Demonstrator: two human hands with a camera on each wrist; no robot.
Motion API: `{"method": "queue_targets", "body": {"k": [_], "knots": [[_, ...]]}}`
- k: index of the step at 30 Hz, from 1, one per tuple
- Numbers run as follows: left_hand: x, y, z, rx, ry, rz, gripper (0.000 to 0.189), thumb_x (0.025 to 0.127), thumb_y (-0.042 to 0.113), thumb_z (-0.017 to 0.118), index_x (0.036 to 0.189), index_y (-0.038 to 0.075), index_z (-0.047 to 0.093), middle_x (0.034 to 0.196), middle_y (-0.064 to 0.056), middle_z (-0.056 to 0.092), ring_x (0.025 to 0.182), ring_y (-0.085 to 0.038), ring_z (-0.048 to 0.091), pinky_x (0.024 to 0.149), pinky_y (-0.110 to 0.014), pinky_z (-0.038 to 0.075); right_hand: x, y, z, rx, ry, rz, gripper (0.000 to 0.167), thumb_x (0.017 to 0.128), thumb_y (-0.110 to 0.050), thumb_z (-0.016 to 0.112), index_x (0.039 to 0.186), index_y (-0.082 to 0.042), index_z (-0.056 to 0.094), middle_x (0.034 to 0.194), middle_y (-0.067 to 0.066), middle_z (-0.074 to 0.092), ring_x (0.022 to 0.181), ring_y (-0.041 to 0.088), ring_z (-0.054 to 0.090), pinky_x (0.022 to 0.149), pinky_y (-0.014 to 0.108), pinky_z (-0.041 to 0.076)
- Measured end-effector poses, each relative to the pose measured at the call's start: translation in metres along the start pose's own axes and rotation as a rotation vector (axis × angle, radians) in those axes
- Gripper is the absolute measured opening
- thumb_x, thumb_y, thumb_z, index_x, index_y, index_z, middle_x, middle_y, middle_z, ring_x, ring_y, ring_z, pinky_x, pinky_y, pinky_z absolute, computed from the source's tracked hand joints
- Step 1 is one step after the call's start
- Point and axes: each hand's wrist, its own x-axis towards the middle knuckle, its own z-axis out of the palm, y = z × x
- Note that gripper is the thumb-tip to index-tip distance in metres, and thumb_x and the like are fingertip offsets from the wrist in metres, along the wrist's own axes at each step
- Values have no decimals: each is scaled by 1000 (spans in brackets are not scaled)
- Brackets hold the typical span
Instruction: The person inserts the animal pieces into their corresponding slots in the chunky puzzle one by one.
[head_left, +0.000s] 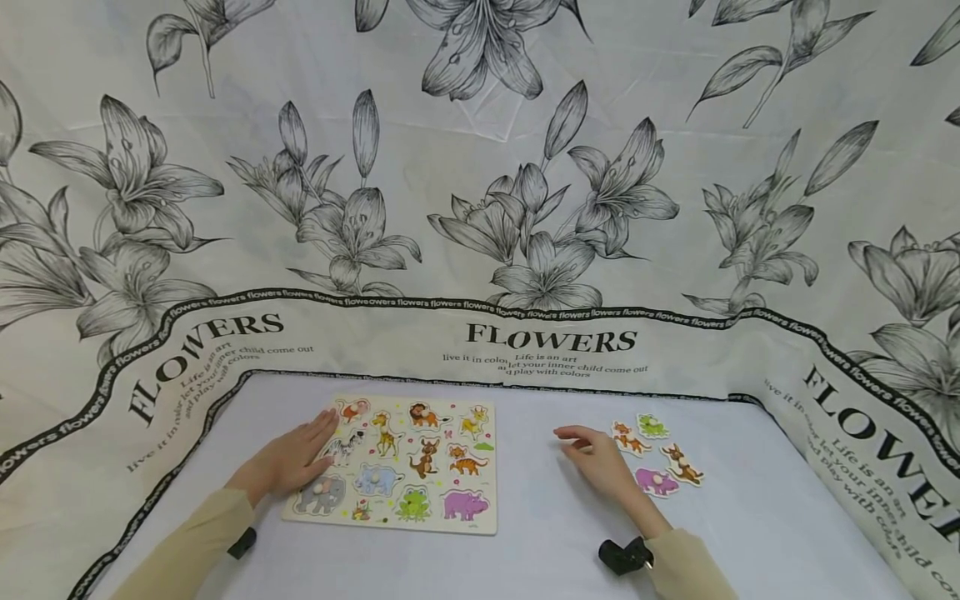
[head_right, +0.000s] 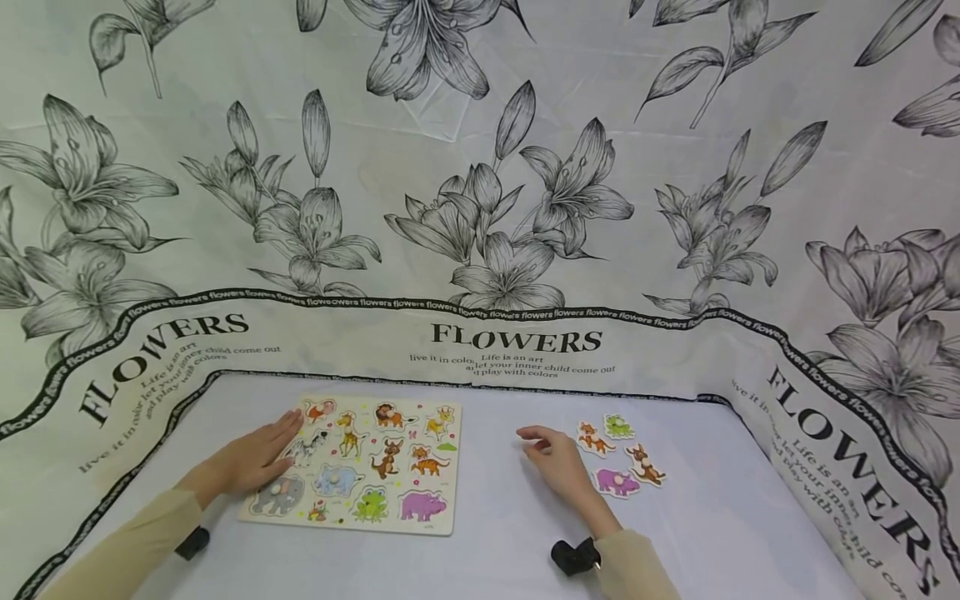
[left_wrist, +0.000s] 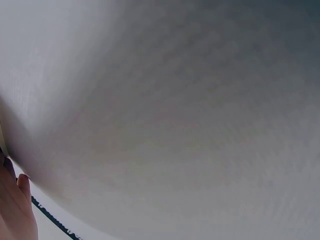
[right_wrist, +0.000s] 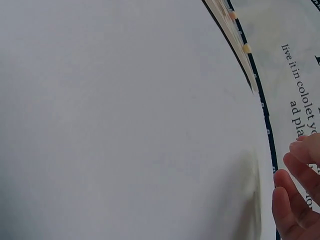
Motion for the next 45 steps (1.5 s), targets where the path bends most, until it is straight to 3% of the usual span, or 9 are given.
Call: {"method": "queue_targets", "body": {"k": [7,11,13,17,18,25,34,45], "knots": [[1,0,0,11,20,12,66,99,37,43,145,-9,31,154,-26,28,141,-42,30,114,-52,32,-8,23,-26,-64,81,-36,25,87,0,64,111,-6,70,108,11,72,90,18,63,71,20,52],[0,1,-1,23,19,16,66,99,36,44,145,-9,32,153,-26,29,141,-42,31,114,-52,33,-14,33,-43,-79,108,-8,25,88,-3,64,112,-6,70,109,15,71,80,12,62,58,20,51],[0,2,-1,22,14,12,66,99,36,44,145,-9,31,153,-26,29,141,-42,30,114,-52,33,-17,37,-52,-89,112,17,26,89,-5,64,115,-6,69,111,16,70,80,9,61,57,19,50],[-2,3,-3,18,6,7,66,99,35,44,145,-10,32,153,-26,29,141,-42,31,114,-52,33,-23,47,-68,-121,113,74,31,91,-9,63,121,-5,66,115,19,68,87,19,63,63,20,50],[-2,4,-4,17,4,7,66,98,36,44,145,-10,32,153,-26,29,141,-42,31,114,-52,33,-24,50,-72,-142,118,86,31,91,-10,63,122,-5,65,116,19,67,95,20,62,67,19,49],[-2,1,-1,15,8,7,67,98,38,44,145,-9,32,153,-26,30,141,-42,31,114,-53,33,-36,72,-96,-186,128,152,34,93,-11,60,125,0,61,122,25,63,100,30,61,66,17,48],[0,1,0,10,26,5,67,98,38,44,145,-8,32,153,-25,30,141,-42,31,113,-53,34,-42,94,-113,-229,173,221,37,90,-13,63,124,2,60,119,27,64,92,27,62,59,18,46],[0,3,-2,-6,13,-1,67,98,38,44,145,-8,31,154,-25,29,141,-42,30,114,-53,33,-43,101,-121,-223,140,287,42,91,-20,65,123,6,59,116,27,65,96,35,63,60,19,48]]}}
